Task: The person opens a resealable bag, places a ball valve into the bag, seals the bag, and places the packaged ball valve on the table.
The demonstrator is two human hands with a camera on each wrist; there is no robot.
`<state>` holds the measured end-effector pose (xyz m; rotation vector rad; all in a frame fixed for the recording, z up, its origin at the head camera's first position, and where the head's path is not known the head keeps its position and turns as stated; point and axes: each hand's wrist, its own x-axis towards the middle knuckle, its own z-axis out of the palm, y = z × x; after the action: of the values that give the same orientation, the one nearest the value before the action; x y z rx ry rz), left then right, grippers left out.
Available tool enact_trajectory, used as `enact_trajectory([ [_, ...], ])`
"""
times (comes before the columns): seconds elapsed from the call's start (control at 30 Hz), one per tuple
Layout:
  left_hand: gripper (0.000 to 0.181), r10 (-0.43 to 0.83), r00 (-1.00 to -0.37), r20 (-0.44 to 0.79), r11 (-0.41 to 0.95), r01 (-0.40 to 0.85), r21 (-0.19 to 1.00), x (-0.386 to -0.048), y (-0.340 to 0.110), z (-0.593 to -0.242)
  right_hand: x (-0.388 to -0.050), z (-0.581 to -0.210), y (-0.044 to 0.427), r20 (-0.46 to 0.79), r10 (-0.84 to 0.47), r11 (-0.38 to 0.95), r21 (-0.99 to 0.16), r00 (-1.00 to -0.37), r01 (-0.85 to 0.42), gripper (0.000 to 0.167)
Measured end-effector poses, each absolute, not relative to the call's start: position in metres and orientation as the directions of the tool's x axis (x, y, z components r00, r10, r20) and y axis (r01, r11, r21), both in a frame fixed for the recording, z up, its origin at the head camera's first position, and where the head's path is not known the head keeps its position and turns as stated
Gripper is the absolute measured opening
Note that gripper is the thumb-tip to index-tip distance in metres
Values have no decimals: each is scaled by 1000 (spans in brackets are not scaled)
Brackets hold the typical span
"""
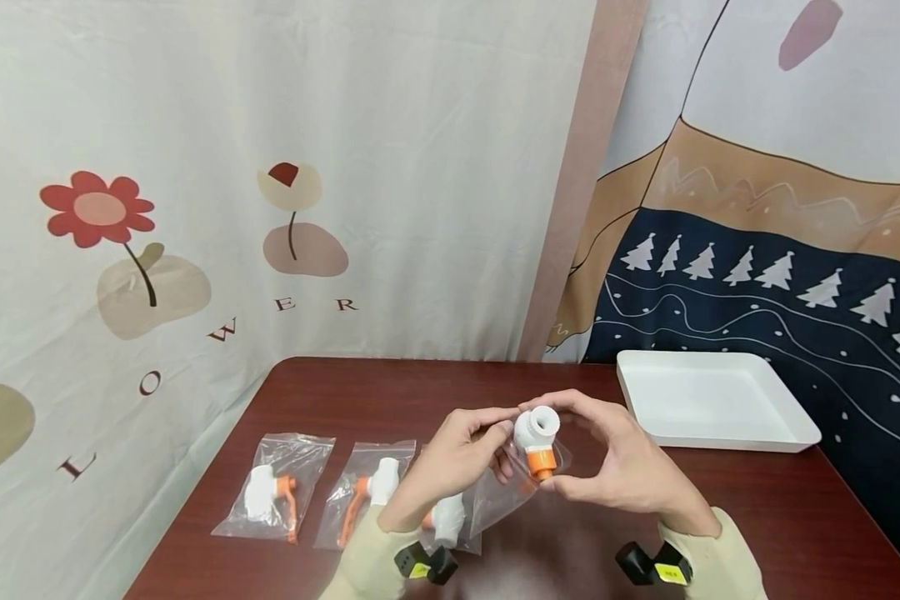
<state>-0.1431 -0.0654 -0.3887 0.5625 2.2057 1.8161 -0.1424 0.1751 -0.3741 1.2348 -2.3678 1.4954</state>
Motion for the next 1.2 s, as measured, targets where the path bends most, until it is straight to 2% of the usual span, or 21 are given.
enact_trajectory([
  [0.2, 30, 415, -906, 83, 163, 164, 973, -142, -63, -389, -143, -375, 175, 480, -573, 215, -694, -664, -687, 72],
  [0.4, 29, 396, -911, 114, 161, 191, 968, -141, -61, -389, -144, -374, 175, 474, -559, 316, -637, -681, -703, 75],
  [0.6, 28, 386, -912, 137, 160, 213, 964, -141, -60, -389, -147, -376, 172, 526, -578, 310, -565, -623, -765, 73],
  [0.83, 25, 354, -920, 169, 161, 238, 958, -141, -58, -390, -148, -380, 173, 454, -603, 330, -606, -656, -724, 71],
  [1.2, 24, 275, -945, 177, 176, 230, 957, -140, -53, -390, -148, -381, 171, 428, -600, 324, -642, -676, -694, 69],
])
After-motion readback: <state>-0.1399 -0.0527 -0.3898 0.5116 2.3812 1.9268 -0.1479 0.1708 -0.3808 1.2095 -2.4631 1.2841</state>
